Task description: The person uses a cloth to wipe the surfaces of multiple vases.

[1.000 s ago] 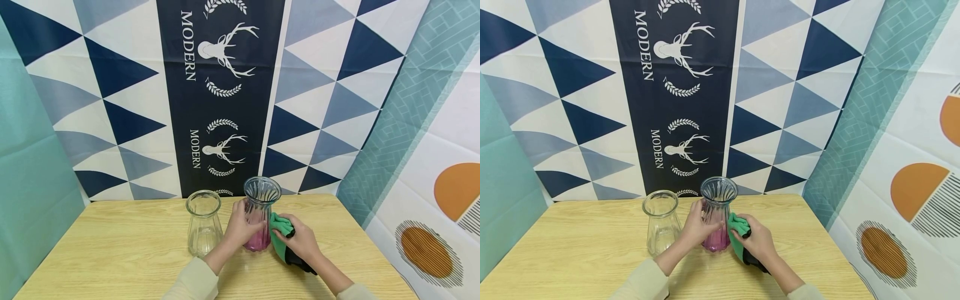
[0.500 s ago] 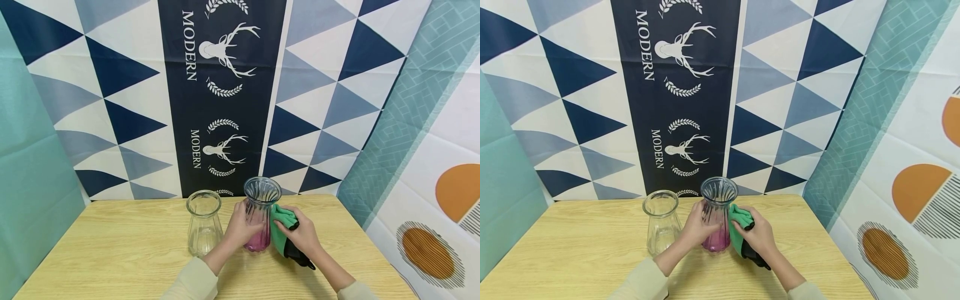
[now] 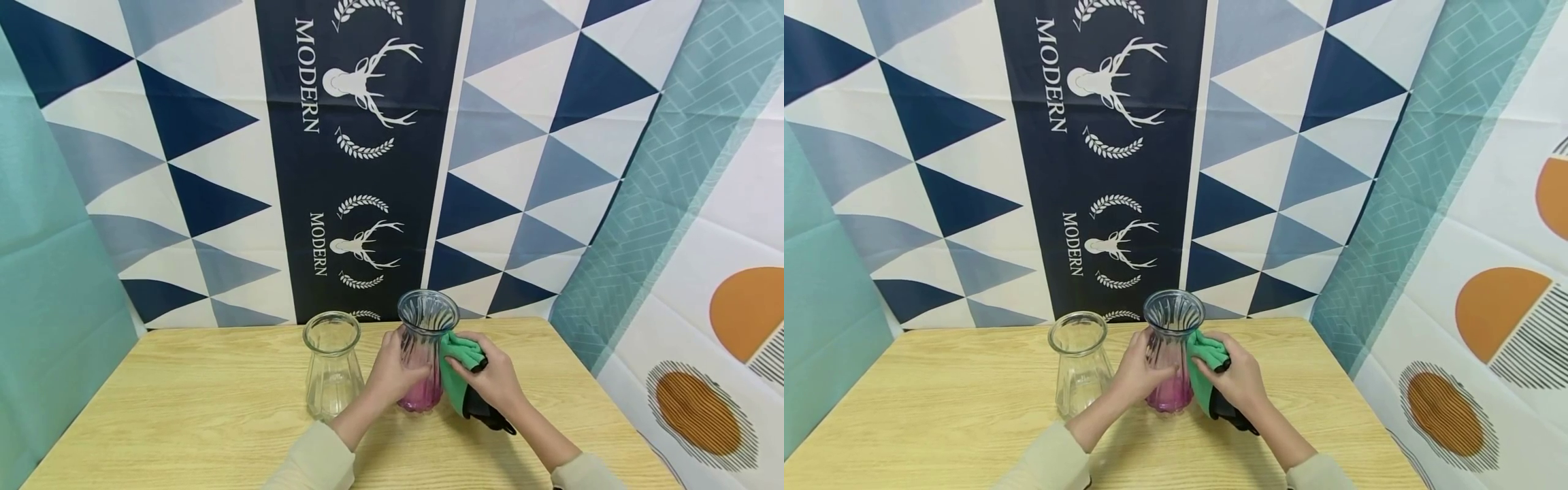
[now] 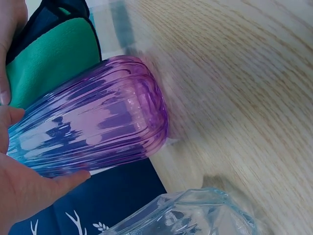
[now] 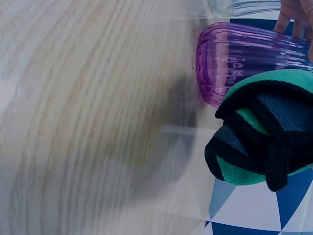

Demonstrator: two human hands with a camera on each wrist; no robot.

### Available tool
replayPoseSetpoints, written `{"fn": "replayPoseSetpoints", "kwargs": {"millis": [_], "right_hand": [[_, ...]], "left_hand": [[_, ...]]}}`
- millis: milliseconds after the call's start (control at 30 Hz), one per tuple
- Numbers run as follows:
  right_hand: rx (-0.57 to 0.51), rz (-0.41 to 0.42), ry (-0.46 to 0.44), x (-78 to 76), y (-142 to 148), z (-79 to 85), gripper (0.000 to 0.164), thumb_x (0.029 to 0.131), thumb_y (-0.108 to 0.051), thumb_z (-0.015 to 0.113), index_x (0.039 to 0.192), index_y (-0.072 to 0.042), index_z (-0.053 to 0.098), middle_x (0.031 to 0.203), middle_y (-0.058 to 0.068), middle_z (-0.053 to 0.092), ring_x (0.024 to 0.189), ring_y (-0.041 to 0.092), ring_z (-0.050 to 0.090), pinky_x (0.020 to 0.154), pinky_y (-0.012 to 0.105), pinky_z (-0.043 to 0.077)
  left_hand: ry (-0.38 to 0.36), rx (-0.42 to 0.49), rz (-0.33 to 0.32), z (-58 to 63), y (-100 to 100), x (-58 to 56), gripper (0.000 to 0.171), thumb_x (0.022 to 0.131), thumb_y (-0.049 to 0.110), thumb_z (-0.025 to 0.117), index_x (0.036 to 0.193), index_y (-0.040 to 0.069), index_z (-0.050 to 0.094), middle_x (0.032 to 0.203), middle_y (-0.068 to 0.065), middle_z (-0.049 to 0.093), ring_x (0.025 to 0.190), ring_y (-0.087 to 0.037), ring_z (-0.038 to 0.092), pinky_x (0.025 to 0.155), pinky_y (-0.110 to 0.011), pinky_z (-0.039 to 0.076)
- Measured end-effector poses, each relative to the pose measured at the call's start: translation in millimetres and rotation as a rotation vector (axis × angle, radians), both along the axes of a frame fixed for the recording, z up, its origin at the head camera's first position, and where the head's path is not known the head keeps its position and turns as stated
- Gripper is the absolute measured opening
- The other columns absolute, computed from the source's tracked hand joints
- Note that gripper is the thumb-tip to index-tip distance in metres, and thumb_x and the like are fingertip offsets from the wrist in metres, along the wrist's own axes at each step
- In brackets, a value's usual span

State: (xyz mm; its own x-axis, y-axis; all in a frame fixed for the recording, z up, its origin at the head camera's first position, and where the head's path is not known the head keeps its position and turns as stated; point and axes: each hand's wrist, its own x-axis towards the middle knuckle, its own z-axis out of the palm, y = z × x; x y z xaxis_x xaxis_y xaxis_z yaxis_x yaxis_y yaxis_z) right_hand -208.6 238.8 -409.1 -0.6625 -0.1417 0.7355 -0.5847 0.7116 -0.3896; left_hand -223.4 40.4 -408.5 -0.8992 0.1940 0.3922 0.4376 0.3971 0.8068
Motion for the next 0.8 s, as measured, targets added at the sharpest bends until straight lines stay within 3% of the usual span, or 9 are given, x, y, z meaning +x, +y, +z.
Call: {"fn": "replayPoseSetpoints", "kwargs": {"millis": [267, 500, 667, 800], "right_hand": [[0.055, -0.016, -0.026, 1.1, 4.9, -11.7, 0.049, 0.066, -0.008, 0.083, 0.111, -0.010, 0.062, 0.103, 0.008, 0.069, 0.087, 0.023, 0.066, 0.071, 0.036, 0.056], [0.091, -0.039, -0.054, 4.4, 7.8, -22.7, 0.048, 0.067, -0.011, 0.083, 0.110, -0.012, 0.061, 0.101, 0.005, 0.069, 0.084, 0.021, 0.066, 0.069, 0.036, 0.056], [0.127, -0.036, -0.061, 5.6, 10.6, -30.7, 0.046, 0.068, -0.020, 0.083, 0.109, -0.015, 0.061, 0.096, 0.002, 0.069, 0.081, 0.018, 0.066, 0.065, 0.032, 0.055], [0.130, -0.037, -0.083, 6.5, 11.6, -32.4, 0.046, 0.067, -0.018, 0.083, 0.108, -0.015, 0.062, 0.095, 0.002, 0.069, 0.080, 0.018, 0.066, 0.065, 0.032, 0.055]], "left_hand": [[-0.007, 0.004, -0.010, -0.7, 0.8, 0.0, 0.085, 0.068, 0.019, 0.077, 0.141, 0.004, 0.036, 0.123, -0.017, 0.048, 0.110, -0.029, 0.054, 0.099, -0.047, 0.045], [-0.036, 0.007, -0.012, 1.1, -0.1, 0.9, 0.086, 0.072, 0.033, 0.078, 0.141, 0.007, 0.035, 0.127, -0.018, 0.047, 0.115, -0.031, 0.052, 0.100, -0.049, 0.044], [-0.051, 0.035, -0.007, 1.9, 1.3, 1.8, 0.087, 0.073, 0.037, 0.077, 0.141, 0.004, 0.034, 0.131, -0.019, 0.045, 0.120, -0.033, 0.049, 0.103, -0.049, 0.041], [-0.060, 0.044, 0.009, 2.7, 2.6, 1.8, 0.088, 0.073, 0.038, 0.078, 0.140, 0.001, 0.034, 0.134, -0.021, 0.043, 0.124, -0.035, 0.047, 0.105, -0.050, 0.040]]}}
